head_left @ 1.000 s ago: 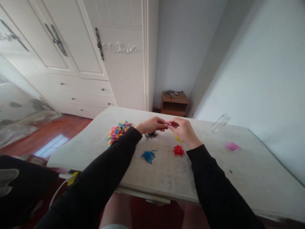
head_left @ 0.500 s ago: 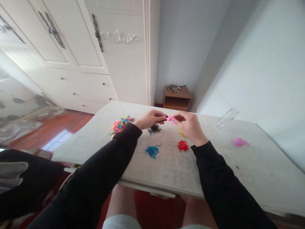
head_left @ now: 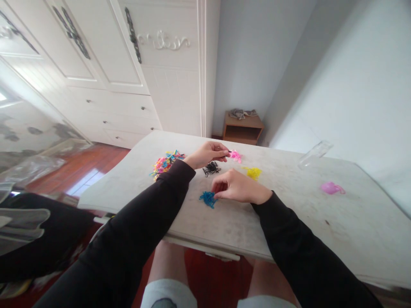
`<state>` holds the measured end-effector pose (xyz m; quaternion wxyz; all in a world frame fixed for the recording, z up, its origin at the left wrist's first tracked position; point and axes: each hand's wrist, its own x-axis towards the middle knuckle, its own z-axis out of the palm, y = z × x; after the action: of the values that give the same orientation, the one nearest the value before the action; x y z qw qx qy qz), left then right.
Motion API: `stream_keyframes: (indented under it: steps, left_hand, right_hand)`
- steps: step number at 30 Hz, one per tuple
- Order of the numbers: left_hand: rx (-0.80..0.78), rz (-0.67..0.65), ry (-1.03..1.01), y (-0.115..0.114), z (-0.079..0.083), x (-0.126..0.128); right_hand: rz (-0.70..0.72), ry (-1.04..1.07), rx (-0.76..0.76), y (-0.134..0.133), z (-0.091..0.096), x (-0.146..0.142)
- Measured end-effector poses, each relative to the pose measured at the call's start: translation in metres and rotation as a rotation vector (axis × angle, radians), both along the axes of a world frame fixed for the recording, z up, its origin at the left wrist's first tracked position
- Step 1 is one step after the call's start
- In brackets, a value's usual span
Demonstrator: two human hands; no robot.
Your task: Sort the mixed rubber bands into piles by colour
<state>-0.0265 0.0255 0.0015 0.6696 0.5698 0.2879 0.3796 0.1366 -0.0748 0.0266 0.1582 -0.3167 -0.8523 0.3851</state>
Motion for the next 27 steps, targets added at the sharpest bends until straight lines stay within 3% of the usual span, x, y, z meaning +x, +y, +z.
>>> stream_keyframes:
  steps: [4, 12, 27]
  left_hand:
    - [-0.032, -0.002, 0.013, 0.000, 0.000, 0.000]
    - [-0.057, -0.070, -0.034, -0.002, -0.002, 0.000]
    - [-0.025, -0.119, -0.024, -0.009, -0.001, 0.005]
  right_hand:
    - [-0.058, 0.027, 0.041, 0.000, -0.001, -0.002]
    - [-0.572, 0.135, 0.498, 0.019, 0.003, 0.019]
    - [-0.692, 0.070, 0.527, 0.026, -0.004, 0.019]
